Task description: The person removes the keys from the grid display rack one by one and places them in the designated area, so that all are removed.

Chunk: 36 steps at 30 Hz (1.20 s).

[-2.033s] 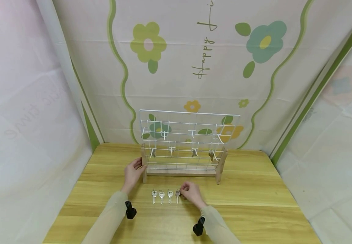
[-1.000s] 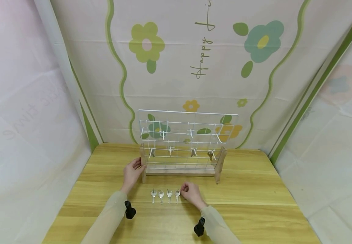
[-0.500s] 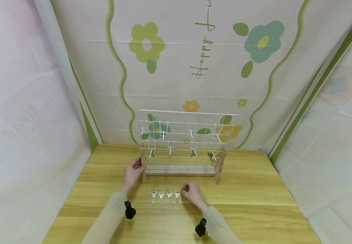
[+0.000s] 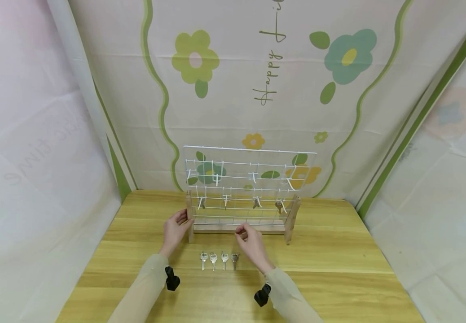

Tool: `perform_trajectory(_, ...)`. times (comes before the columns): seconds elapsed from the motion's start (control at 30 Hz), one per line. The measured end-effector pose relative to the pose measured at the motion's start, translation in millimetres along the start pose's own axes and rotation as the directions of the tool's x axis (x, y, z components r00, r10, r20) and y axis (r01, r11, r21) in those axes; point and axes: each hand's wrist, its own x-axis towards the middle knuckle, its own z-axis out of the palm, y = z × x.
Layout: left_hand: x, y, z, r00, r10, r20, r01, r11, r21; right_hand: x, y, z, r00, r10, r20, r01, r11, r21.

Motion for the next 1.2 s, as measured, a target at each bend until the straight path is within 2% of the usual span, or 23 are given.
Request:
perform_trajectory(0.1,0.2,-0.8,0.0,1.0,-0.002,0.004,0.002,1.0,0.0,5.2,-11,2,1.0,-0.02,-0.009,0.02,1.0,0.017)
perform_trajectory(0.23,-0.5,-0.4,0.1,1.0,-0.003,0.0,0.003,1.0,0.011,12.5,-24,10,0.993,-0.109,-0.049,0.11,0.993,0.035)
perform_trajectory(0.37,-2.1,0.1,0.2,1.0,-0.012,-0.011,0.012,1.0,0.013,20.1,-31,23,0.962,-0.249,-0.109,0.255,0.966,0.045)
perform_trajectory(0.47,-2.8,-0.5,0.3,1.0,-0.013,-0.019,0.013,1.0,0.018,24.6,-37,30,0.952,-0.288,-0.101,0.295,0.954,0.056)
perform_trajectory(0.57,-2.7,0.0,0.8,1.0,-0.006,-0.022,0.007,1.0,0.024,29.2,-44,36,0.966,-0.252,-0.055,0.256,0.964,0.068)
perform_trajectory(0.63,-2.5,0.7,1.0,1.0,-0.005,-0.024,0.006,1.0,0.021,32.2,-50,39,0.979,-0.202,-0.031,0.204,0.976,0.076)
perform_trajectory(0.8,-2.7,1.6,1.0,0.999,0.004,-0.034,-0.004,1.0,0.017,40.8,-59,48,0.994,-0.104,-0.038,0.108,0.983,0.146)
perform_trajectory(1.2,-0.1,0.8,1.5,1.0,0.014,-0.019,-0.013,1.0,0.019,61.3,-74,67,0.993,0.012,-0.12,0.021,0.961,0.275)
